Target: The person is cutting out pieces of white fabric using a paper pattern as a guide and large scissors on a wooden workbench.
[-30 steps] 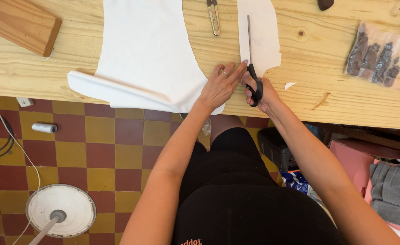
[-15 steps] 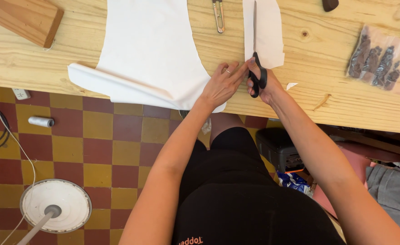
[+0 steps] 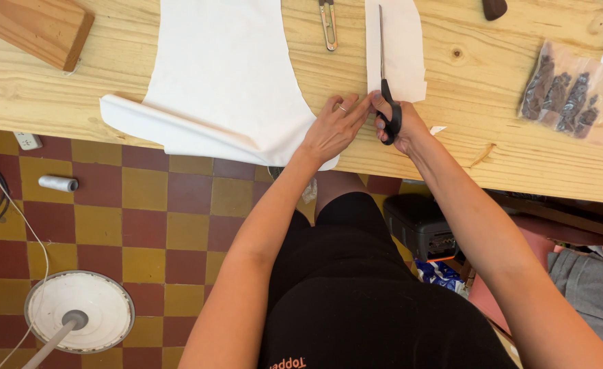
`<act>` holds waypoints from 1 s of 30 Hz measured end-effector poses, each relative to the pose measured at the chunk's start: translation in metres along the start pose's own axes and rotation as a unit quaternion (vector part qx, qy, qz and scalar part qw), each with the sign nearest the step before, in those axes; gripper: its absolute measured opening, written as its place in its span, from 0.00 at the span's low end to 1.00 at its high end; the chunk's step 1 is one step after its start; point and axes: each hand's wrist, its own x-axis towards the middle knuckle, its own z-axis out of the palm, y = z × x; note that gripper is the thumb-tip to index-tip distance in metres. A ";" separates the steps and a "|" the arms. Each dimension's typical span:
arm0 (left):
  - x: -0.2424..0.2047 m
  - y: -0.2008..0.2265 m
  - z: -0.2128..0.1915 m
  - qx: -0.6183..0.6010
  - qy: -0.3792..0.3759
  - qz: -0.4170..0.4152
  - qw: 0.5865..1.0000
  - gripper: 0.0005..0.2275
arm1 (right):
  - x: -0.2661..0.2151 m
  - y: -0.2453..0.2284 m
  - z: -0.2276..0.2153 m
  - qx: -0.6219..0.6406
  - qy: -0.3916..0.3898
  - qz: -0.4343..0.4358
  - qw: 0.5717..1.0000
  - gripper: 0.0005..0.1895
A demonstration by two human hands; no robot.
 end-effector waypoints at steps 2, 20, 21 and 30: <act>-0.001 0.001 0.003 0.006 -0.004 0.000 1.000 0.16 | -0.003 -0.006 0.002 0.001 -0.005 -0.001 1.000 0.33; -0.005 0.001 0.008 0.019 -0.017 0.001 1.000 0.19 | 0.019 -0.027 0.002 -0.029 0.000 -0.009 1.000 0.36; -0.005 0.001 0.010 0.015 -0.015 0.002 1.000 0.19 | 0.021 -0.028 0.001 -0.029 -0.001 -0.006 1.000 0.35; -0.001 -0.006 -0.006 0.068 -0.065 0.012 0.995 0.18 | 0.016 -0.069 0.019 -0.055 0.008 0.069 0.996 0.42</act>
